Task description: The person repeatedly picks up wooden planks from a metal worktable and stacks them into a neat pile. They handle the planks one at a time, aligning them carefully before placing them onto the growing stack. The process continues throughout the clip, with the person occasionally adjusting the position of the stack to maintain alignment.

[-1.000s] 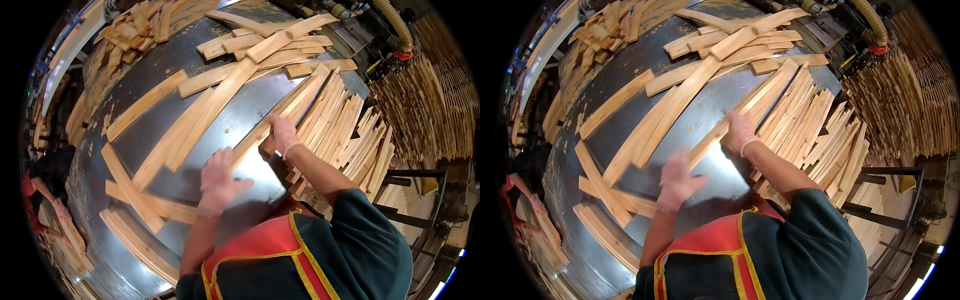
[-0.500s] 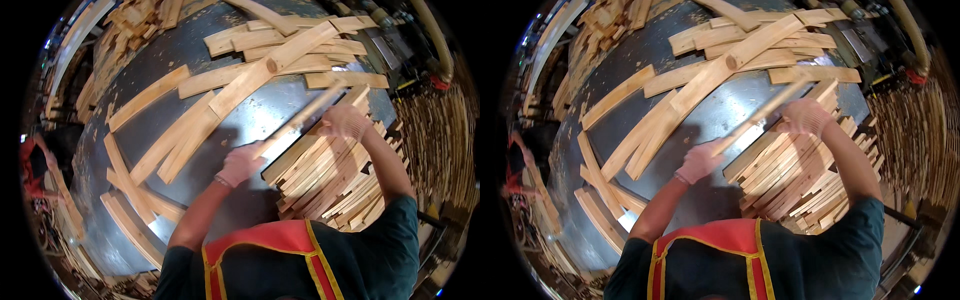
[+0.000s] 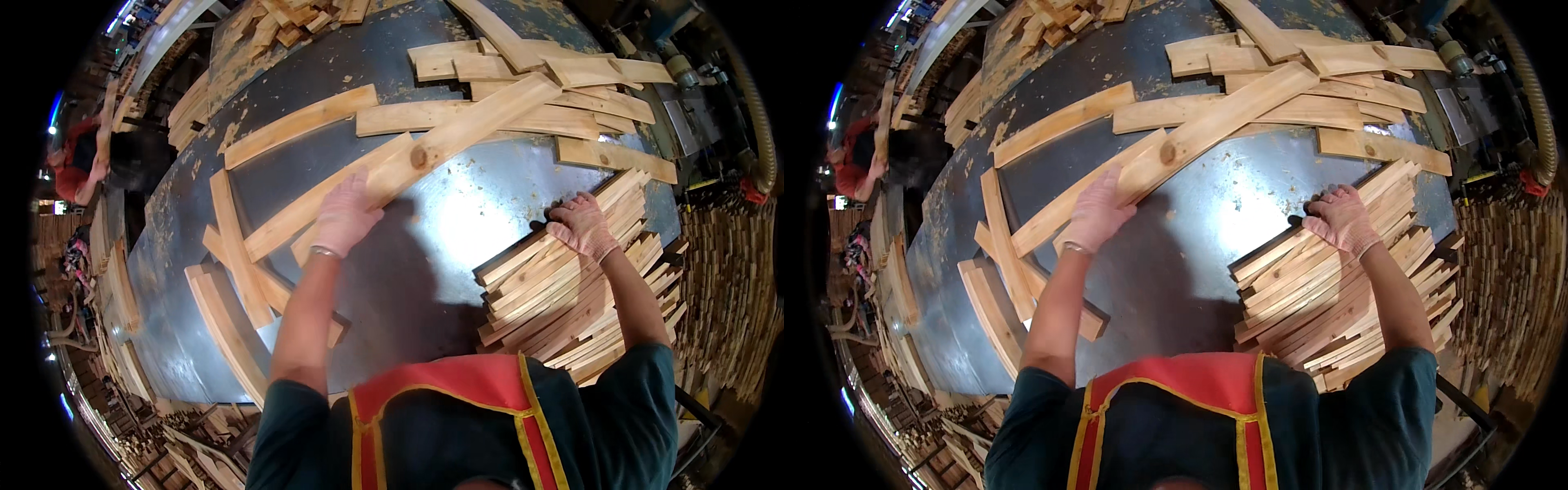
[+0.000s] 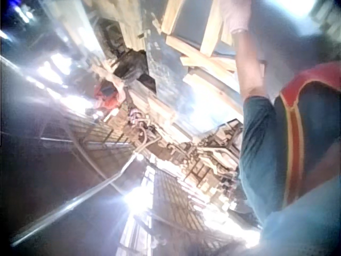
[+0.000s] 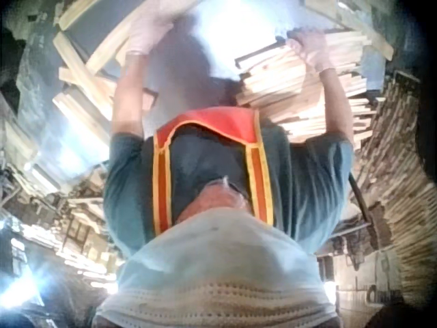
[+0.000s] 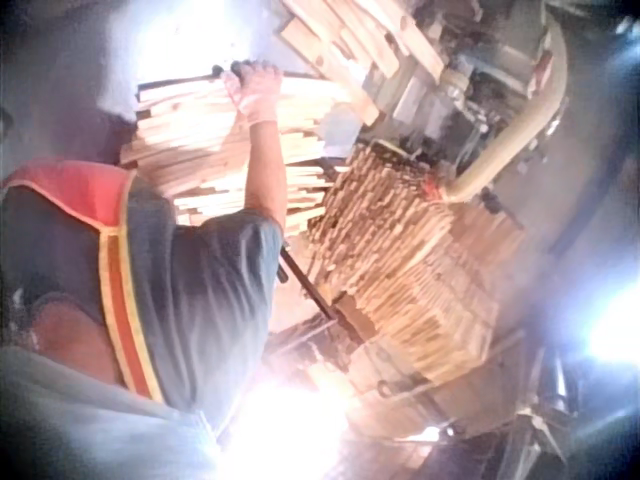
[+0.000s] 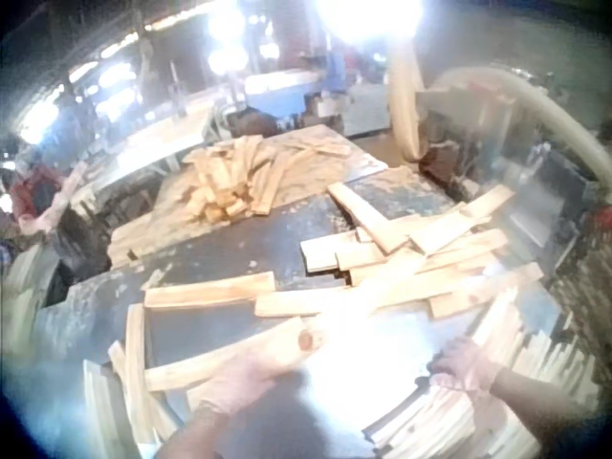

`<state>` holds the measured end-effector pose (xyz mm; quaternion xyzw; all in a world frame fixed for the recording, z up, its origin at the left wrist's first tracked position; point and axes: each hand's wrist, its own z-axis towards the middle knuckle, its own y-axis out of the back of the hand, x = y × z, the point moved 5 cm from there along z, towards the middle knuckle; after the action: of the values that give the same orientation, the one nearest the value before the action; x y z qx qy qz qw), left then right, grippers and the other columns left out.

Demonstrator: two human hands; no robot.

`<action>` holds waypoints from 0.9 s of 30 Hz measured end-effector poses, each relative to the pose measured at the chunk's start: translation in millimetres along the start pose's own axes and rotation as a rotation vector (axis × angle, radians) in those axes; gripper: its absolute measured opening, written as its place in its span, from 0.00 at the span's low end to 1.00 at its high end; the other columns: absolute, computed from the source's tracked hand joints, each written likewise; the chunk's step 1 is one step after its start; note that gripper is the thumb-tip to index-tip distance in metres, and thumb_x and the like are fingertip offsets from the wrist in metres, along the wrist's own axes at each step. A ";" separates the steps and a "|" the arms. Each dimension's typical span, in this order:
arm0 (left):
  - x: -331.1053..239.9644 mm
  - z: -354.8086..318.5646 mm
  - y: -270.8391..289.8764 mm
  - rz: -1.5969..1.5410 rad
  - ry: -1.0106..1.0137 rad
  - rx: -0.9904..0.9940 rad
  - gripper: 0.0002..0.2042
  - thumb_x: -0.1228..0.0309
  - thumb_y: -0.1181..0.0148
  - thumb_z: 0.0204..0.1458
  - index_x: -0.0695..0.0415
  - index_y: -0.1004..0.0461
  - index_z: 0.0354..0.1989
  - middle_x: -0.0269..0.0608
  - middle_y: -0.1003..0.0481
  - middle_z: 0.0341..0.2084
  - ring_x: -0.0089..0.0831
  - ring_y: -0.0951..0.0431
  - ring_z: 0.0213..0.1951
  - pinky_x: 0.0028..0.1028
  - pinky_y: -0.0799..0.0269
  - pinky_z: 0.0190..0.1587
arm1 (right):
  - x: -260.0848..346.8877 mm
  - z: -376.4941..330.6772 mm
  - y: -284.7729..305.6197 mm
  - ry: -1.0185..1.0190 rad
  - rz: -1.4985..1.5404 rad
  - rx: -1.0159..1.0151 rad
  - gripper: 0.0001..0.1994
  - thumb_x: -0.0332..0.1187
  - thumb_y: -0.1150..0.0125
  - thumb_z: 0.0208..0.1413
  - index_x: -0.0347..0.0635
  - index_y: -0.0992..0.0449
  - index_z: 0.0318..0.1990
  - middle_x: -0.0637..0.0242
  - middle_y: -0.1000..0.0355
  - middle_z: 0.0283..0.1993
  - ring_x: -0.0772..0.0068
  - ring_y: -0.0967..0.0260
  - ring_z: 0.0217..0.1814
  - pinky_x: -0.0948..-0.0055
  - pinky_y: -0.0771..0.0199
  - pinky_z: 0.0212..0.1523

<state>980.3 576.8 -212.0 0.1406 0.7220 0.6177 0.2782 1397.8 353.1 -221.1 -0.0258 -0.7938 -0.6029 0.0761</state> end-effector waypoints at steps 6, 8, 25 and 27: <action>65.6 -93.2 2.4 -1.103 0.376 0.544 0.10 0.67 0.32 0.58 0.61 0.22 0.35 0.35 0.20 0.34 0.28 0.20 0.36 0.31 0.27 0.39 | 1.7 7.2 3.1 -0.131 0.070 0.215 0.24 0.60 0.46 0.62 0.54 0.14 0.46 0.65 0.19 0.50 0.58 0.27 0.59 0.55 0.41 0.66; 51.7 -124.2 14.5 -1.328 0.500 0.519 0.12 0.67 0.33 0.60 0.63 0.21 0.43 0.35 0.20 0.39 0.20 0.21 0.38 0.26 0.25 0.41 | 0.2 12.1 2.5 -0.161 0.061 0.303 0.23 0.60 0.46 0.62 0.55 0.14 0.46 0.65 0.19 0.50 0.58 0.26 0.59 0.55 0.39 0.65; 169.4 -419.8 60.1 -1.378 0.871 -0.227 0.26 0.74 0.40 0.63 0.65 0.32 0.70 0.35 0.22 0.55 0.24 0.23 0.53 0.25 0.27 0.58 | 28.6 20.7 -24.5 -0.504 -0.289 0.243 0.17 0.43 0.48 0.64 0.43 0.18 0.49 0.49 0.18 0.51 0.40 0.21 0.54 0.44 0.24 0.58; 159.9 -419.5 65.2 -1.352 0.841 -0.237 0.25 0.74 0.41 0.63 0.64 0.32 0.70 0.36 0.22 0.56 0.24 0.23 0.54 0.25 0.28 0.59 | -4.4 17.1 -50.2 -0.412 -0.284 0.277 0.20 0.45 0.54 0.65 0.47 0.16 0.48 0.47 0.19 0.49 0.39 0.22 0.53 0.46 0.23 0.55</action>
<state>601.0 335.8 -150.7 -0.6017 0.6247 0.3895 0.3097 1393.9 356.0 -274.2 -0.0258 -0.8629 -0.4755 -0.1693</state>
